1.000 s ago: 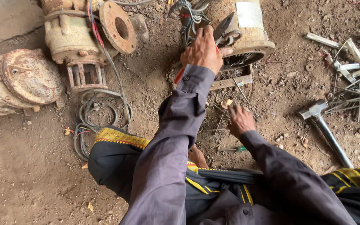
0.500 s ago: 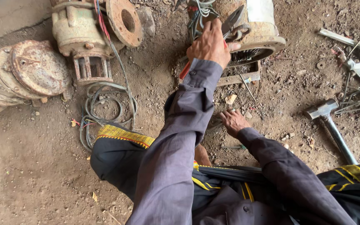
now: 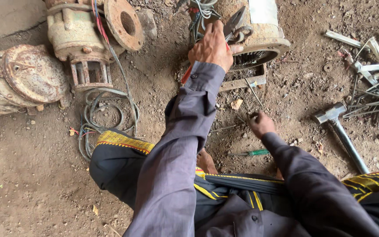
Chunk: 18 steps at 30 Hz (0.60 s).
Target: The person sits on the ground and uses pliers to pull and remove copper wires from the stator of a disassembled electric motor. The person repeatedly reaches into the motor housing to extract wire strands, placing the removed pieces on the ground nearby.
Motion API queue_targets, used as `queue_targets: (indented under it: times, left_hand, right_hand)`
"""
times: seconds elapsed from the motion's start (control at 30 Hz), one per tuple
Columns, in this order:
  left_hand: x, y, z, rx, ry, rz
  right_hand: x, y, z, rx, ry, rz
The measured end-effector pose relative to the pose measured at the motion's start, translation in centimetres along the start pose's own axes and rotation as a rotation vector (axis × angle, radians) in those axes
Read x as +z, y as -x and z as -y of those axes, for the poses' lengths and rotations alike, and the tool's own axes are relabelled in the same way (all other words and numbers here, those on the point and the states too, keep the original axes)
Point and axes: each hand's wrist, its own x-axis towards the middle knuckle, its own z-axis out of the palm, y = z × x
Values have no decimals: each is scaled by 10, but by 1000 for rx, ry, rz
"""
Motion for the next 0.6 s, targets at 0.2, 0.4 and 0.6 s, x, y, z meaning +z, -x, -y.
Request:
queue_targets:
  times: [0.2, 0.4, 0.6]
  left_hand:
    - [10, -5, 3, -8, 9, -33]
    - [15, -9, 4, 40, -6, -106]
    - [2, -2, -3, -44, 24, 12]
  right_hand:
    - [22, 12, 17, -191, 463, -28]
    - [21, 27, 43, -303, 403, 47]
    - [61, 19, 60, -592, 886, 157]
